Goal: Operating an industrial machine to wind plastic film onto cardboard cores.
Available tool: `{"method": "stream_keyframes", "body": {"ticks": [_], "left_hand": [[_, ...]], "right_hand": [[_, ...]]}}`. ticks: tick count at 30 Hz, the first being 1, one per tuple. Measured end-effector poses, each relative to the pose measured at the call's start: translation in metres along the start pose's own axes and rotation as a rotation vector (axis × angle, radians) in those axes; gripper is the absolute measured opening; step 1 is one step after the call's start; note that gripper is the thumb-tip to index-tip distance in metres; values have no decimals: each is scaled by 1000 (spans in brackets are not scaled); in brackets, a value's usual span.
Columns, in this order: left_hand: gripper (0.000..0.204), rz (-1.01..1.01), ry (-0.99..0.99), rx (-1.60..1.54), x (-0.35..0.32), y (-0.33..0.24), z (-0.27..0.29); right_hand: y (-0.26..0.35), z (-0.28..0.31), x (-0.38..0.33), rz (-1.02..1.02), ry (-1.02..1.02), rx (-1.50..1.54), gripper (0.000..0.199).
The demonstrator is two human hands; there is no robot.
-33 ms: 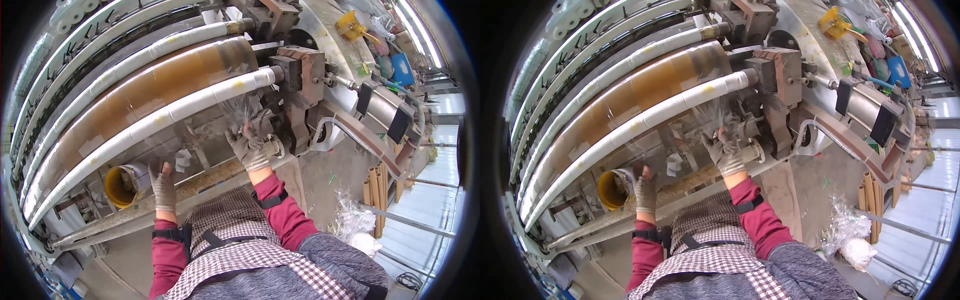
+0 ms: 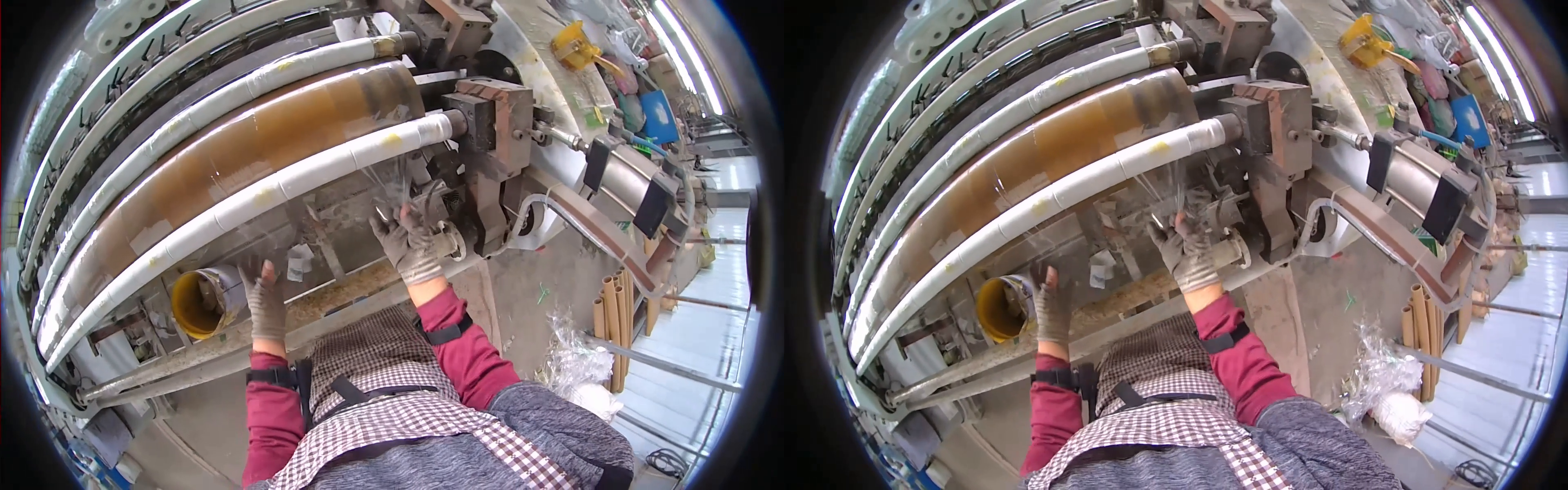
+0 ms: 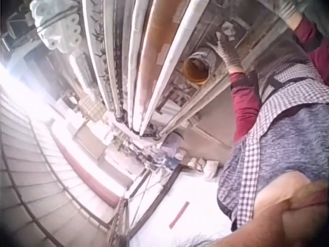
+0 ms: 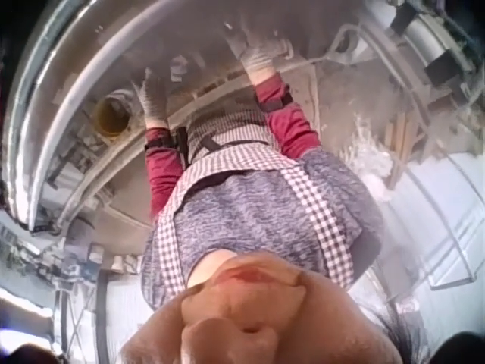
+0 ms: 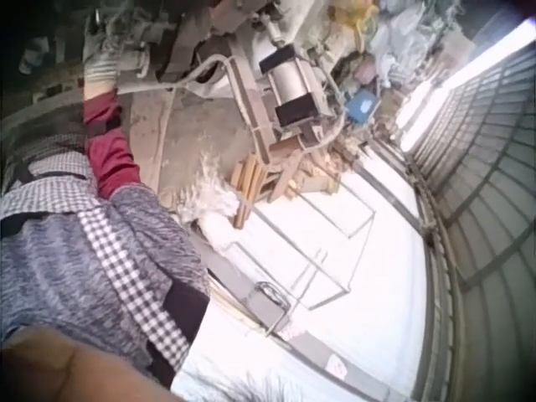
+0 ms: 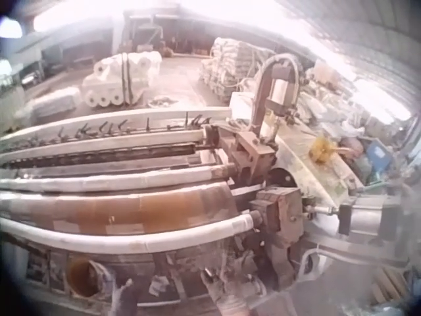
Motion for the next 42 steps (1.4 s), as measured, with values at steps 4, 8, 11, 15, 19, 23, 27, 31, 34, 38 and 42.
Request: {"method": "stream_keyframes", "body": {"ticks": [4, 8, 11, 15, 19, 23, 27, 31, 34, 38, 42], "left_hand": [[17, 59, 153, -120, 17, -28, -45], [20, 134, 261, -7, 21, -7, -11], [23, 114, 312, -186, -15, -48, -74], [25, 131, 245, -189, 11, -83, -95], [32, 316, 182, -500, 16, -94, -114], [42, 300, 224, -546, 52, -109, -126], [41, 245, 78, -575, 87, -120, -122], [36, 58, 274, -438, 83, -153, -126], [31, -81, 602, -288, 30, -178, -104], [32, 210, 585, 229, -8, -182, 32], [48, 5, -94, -56, 32, -185, 239]], "right_hand": [[43, -80, -19, 14, 75, -131, 7], [69, -117, 48, 14, 231, -279, 8], [88, -134, 63, -120, 190, -443, 21], [94, -161, 51, 324, 226, -1093, 26], [93, -158, 35, 894, 606, -1739, 8], [77, -170, 65, 1072, 611, -2056, 5], [38, -198, 30, 1263, 523, -1870, 8], [-56, -222, -11, 1183, 859, -1950, 26], [-68, -228, 2, 1142, 761, -2135, 34], [-77, -245, -10, 1063, 657, -2000, 28], [-131, -211, -73, 505, 409, -1759, 34]]}}
Point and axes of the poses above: each hand's wrist, its own x-axis towards the middle knuckle, its own z-axis out of the back of the hand, y = z × x, the point moved 4 cm from there along x, towards the middle knuckle, and after that the axes turned 9 degrees about -x, right-handed, at the moved point
